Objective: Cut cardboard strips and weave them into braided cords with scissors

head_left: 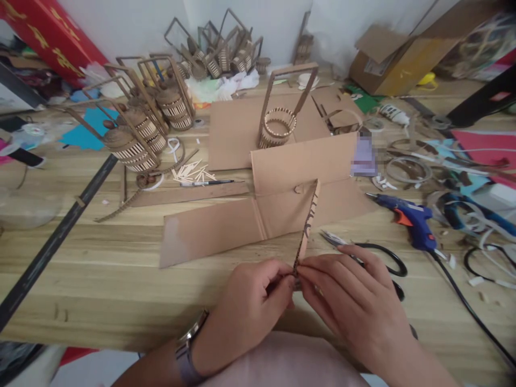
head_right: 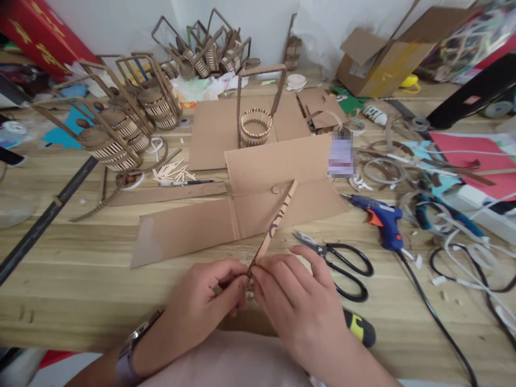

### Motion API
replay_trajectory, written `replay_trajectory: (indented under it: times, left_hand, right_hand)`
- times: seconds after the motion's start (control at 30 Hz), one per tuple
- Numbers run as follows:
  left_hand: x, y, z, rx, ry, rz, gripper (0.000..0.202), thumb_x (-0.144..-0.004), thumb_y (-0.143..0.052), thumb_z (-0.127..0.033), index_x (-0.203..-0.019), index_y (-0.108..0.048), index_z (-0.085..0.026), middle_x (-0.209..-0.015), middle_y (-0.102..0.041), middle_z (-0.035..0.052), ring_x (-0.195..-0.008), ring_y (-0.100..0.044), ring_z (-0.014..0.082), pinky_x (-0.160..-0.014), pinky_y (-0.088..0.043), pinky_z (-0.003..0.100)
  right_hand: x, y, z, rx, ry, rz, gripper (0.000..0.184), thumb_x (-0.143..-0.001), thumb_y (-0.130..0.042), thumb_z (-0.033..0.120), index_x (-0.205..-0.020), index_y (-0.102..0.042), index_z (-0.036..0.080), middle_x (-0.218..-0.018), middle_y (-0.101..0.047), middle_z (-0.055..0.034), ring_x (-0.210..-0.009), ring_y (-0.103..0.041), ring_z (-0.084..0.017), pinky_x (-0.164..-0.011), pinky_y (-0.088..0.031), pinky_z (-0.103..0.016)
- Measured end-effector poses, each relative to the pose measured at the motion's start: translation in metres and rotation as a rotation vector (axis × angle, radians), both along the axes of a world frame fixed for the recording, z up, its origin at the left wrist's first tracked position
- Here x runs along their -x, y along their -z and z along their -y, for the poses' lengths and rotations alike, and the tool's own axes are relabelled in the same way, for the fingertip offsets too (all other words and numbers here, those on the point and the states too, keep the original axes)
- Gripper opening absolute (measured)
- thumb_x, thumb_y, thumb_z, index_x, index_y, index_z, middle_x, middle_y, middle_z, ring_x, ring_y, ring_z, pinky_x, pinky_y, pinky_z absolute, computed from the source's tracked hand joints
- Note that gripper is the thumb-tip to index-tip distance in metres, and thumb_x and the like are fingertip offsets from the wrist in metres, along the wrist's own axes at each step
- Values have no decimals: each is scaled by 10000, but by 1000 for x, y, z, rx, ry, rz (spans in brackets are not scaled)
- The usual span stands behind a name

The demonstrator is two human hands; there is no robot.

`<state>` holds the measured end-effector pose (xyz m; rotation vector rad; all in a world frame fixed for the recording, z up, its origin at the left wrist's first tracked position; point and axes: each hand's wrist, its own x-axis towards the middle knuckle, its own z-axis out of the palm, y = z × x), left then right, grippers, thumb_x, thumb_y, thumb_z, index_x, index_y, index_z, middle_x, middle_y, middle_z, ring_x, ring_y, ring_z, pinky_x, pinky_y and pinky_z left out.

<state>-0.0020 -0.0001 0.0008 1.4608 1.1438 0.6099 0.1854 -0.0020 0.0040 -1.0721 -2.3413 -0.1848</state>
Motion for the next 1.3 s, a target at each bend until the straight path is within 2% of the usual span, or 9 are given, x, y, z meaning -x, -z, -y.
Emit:
replay_trajectory:
  times: [0.1,0.27,0.33,0.47,0.67,0.83,1.03,1.23,1.3]
  left_hand:
    - [0,-2,-1,-14,10,-4,189,-929,-520,-195,-825,-677,-193,-628,-652,-40,-554,-585,98,-576,-405,203]
    - [0,-3,-1,-33,20,-36,197,-917,-531,-185,-776,-668,-190,-594,-625,-46,-544,-560,94,-568,-388,204]
    - [0,-2,0,-28,10,-38,186,-919,-528,-189,-809,-678,-193,-609,-638,-45,-546,-568,96,-571,-390,208]
    - [-1,-2,0,-30,-3,-72,182,-918,-524,-206,-834,-685,-192,-617,-646,-38,-549,-574,106,-561,-378,221]
    - [-3,-6,-4,-57,17,-98,207,-914,-517,-201,-770,-665,-186,-578,-611,-46,-513,-542,98,-537,-352,226]
    - [-3,-9,-4,-70,24,-73,198,-906,-517,-174,-802,-685,-190,-579,-619,-52,-506,-544,94,-558,-374,222]
    - [0,-11,-3,-104,55,-84,203,-916,-525,-179,-799,-691,-189,-596,-631,-44,-525,-551,98,-554,-371,220]
    - [2,-10,-2,-75,51,-53,185,-935,-529,-213,-877,-704,-198,-633,-667,-38,-551,-587,105,-574,-401,216]
    - [2,-8,-2,-62,39,-36,179,-936,-528,-218,-884,-698,-197,-644,-676,-38,-552,-594,102,-581,-411,212]
  right_hand:
    - [2,1,0,-47,-4,46,162,-993,-486,106,-960,-637,154,-899,-780,-39,-807,-694,-177,-968,-377,-423]
    - [1,1,-3,8,-17,32,173,-995,-479,124,-917,-623,181,-864,-764,-17,-787,-684,-163,-988,-358,-417]
    - [-1,0,-3,25,-23,28,186,-1001,-465,122,-966,-639,177,-892,-767,-16,-811,-685,-155,-1016,-343,-411]
    - [-3,-6,0,9,-65,86,333,-1015,-339,102,-1062,-664,158,-946,-783,-52,-879,-686,-178,-1044,-338,-426]
    - [1,-17,-1,-104,-85,174,422,-968,-315,45,-895,-704,191,-824,-776,-47,-754,-658,-179,-983,-384,-412]
    - [4,-13,-6,-95,-83,158,328,-955,-391,63,-872,-688,174,-778,-752,-44,-700,-626,-177,-895,-410,-399]
    - [4,-6,-9,55,6,-46,205,-963,-493,132,-807,-595,217,-709,-698,31,-633,-603,-131,-791,-384,-350]
    - [-2,-4,-10,371,66,-336,176,-909,-563,172,-759,-592,260,-627,-638,60,-572,-616,-129,-561,-455,-282]
    - [-3,-3,-8,416,95,-385,170,-922,-565,203,-773,-614,268,-637,-662,59,-553,-631,-134,-518,-468,-277]
